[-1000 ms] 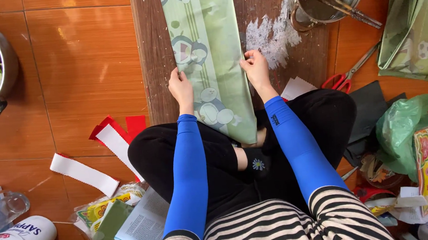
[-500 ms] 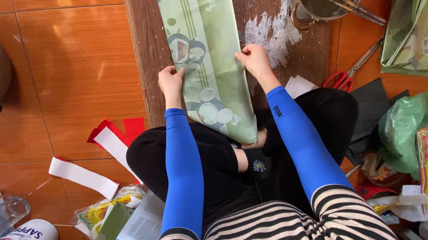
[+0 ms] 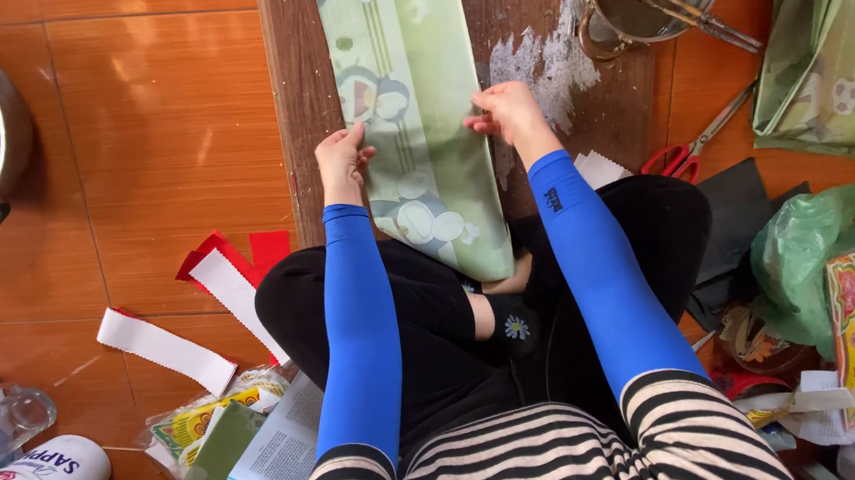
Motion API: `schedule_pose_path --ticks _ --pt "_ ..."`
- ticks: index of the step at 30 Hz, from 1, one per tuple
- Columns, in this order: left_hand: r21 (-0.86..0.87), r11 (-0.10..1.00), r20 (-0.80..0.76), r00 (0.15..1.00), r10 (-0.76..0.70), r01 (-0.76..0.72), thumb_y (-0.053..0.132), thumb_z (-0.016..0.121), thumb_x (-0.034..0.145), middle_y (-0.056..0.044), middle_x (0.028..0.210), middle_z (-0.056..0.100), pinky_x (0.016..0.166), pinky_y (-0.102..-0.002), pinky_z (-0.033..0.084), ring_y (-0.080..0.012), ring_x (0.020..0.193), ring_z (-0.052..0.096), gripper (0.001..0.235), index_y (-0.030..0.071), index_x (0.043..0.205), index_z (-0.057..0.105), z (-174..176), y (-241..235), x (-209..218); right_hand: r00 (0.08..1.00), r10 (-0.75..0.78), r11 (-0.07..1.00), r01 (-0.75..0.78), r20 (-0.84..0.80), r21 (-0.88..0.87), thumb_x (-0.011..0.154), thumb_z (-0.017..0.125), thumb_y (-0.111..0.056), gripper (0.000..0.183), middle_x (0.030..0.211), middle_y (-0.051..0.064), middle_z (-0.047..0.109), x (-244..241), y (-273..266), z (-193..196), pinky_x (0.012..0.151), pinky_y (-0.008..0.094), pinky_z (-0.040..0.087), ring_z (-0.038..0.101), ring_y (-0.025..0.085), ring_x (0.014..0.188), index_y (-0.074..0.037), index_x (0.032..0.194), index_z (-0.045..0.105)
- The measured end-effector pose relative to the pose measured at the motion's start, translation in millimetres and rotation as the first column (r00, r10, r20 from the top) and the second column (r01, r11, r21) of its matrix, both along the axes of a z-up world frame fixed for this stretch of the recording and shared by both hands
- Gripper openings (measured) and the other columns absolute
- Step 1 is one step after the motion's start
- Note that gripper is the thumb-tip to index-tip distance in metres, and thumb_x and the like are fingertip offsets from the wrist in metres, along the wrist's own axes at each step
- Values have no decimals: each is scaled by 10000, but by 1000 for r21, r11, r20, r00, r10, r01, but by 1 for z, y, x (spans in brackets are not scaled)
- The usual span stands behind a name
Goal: Folding and cutting green paper sheets to prepare packaging.
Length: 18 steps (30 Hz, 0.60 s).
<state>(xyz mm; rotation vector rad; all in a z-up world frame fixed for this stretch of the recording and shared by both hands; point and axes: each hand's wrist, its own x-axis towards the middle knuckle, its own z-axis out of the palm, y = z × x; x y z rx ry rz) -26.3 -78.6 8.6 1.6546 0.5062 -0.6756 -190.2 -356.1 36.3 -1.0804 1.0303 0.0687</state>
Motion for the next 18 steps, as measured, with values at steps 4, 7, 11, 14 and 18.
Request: schedule_pose_path --ticks 4,7,11,14,18 --pt "-310 951 179 982 68 -9 163 824 939 -141 796 727 517 -284 599 -239 600 746 216 -30 980 736 104 -4 12 936 -66 996 38 345 86 1030 755 -31 131 854 129 715 10 -16 84 578 303 676 804 288 722 -27 984 632" --pt "-499 836 474 880 42 229 164 742 1031 -59 920 746 691 -232 577 -116 747 685 161 6 1049 719 212 -5 -7 777 79 978 61 625 -200 1096 718 -63 48 1022 113 765 5 1 190 749 295 617 764 215 861 -46 1126 684" --pt "-502 736 742 664 96 455 164 767 1094 -134 1187 754 1024 -372 674 -229 1077 742 176 52 1224 725 282 4 -54 739 387 613 239 551 -753 1168 598 -231 258 1070 124 747 -24 27 271 781 341 583 646 199 861 -20 1238 728" --pt "-193 949 771 636 -10 248 99 759 999 -16 816 712 659 -250 531 -106 697 563 106 83 896 742 207 5 -74 785 288 716 204 548 -668 1091 607 75 109 968 128 711 -52 39 209 760 324 707 744 205 821 -26 1072 646" --pt "-87 986 600 797 -64 145 134 858 940 -33 729 648 718 -328 510 -148 746 579 143 75 841 774 58 24 -113 966 149 602 81 211 -794 959 832 -218 267 647 134 643 -98 51 9 714 392 529 655 247 684 -86 767 701"
